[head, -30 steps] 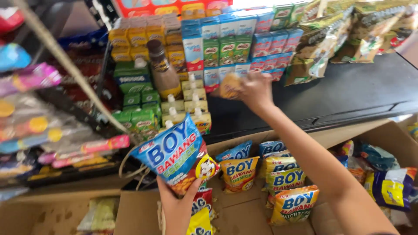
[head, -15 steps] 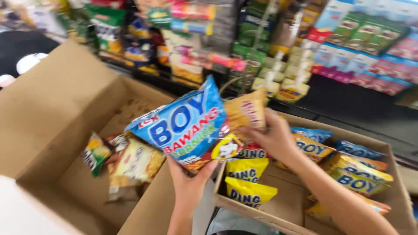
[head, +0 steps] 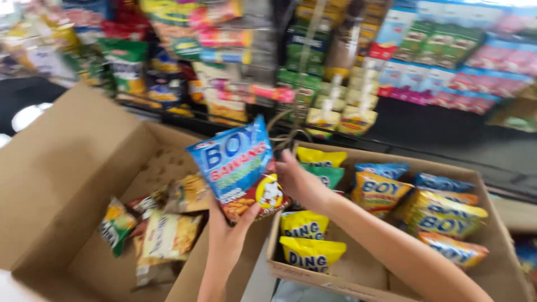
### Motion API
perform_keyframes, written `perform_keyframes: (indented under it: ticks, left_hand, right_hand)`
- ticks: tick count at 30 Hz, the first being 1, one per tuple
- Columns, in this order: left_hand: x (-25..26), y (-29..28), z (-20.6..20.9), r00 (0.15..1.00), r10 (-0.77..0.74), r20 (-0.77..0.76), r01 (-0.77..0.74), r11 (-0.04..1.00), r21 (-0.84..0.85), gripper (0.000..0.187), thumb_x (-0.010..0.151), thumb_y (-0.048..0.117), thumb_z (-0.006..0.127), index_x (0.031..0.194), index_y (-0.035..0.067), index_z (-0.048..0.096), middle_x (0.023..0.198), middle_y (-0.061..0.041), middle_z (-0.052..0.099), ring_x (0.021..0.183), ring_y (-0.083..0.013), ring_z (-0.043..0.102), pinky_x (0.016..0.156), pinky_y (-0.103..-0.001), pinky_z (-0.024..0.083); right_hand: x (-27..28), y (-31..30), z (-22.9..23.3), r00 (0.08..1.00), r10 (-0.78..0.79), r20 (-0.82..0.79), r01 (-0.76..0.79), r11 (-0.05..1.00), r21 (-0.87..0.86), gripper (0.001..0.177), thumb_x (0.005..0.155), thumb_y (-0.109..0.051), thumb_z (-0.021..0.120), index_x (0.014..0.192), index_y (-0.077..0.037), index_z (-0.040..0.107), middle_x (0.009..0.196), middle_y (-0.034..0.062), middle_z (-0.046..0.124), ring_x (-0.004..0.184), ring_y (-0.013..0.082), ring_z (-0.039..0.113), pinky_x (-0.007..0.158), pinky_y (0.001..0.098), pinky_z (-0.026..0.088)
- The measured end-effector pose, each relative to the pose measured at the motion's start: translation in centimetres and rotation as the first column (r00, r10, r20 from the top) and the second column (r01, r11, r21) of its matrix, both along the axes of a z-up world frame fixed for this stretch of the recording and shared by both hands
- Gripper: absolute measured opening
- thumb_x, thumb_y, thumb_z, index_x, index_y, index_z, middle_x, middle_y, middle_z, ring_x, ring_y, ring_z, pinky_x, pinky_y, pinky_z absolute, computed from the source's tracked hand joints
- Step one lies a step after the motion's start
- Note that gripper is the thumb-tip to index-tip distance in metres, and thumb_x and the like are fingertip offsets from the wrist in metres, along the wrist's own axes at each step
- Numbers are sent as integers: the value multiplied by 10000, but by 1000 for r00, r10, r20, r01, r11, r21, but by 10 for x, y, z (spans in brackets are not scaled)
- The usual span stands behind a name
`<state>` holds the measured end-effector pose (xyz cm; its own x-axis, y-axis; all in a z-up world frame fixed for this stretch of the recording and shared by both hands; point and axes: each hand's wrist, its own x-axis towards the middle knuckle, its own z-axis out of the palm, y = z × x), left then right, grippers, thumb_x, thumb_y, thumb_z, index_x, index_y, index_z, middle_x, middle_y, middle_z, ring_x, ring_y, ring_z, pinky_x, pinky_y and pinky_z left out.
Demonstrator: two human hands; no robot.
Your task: Organizing and sorting various snack bags into different cardboard boxes in a store.
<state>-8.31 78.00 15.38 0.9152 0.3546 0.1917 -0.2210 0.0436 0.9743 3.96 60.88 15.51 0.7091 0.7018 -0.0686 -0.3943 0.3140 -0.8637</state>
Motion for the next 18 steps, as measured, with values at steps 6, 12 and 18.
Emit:
perform_keyframes:
  ticks: [6,12,18]
  left_hand:
    - [33,-99,43,893,-393,-220,445,846,293,753,832,321,803,1375,50,358,1187,-122,693,1084,-216,720,907,-356,557]
    - [79,-182,31,670,-728,-147,636,460,620,709,918,414,763,1401,26,418,1241,-187,621,1150,-356,649,948,-434,520]
    - [108,-246,-20,656,-736,-168,371,121,921,791,767,429,841,1363,44,491,1242,-202,568,1165,-383,561,930,-477,503]
  right_hand:
    - [-27,-157,30,955,-145,258,202,956,-214,577,899,-183,730,1396,-10,494,1293,72,675,1188,156,624,1039,356,525]
    - [-71,-279,45,825,-425,373,540,789,-293,537,857,-79,799,1337,-5,570,1262,70,700,1145,135,654,1008,354,553]
    - [-112,-360,12,648,-669,363,757,512,-406,415,877,-118,764,1265,-20,656,1190,52,742,1077,120,678,957,327,558]
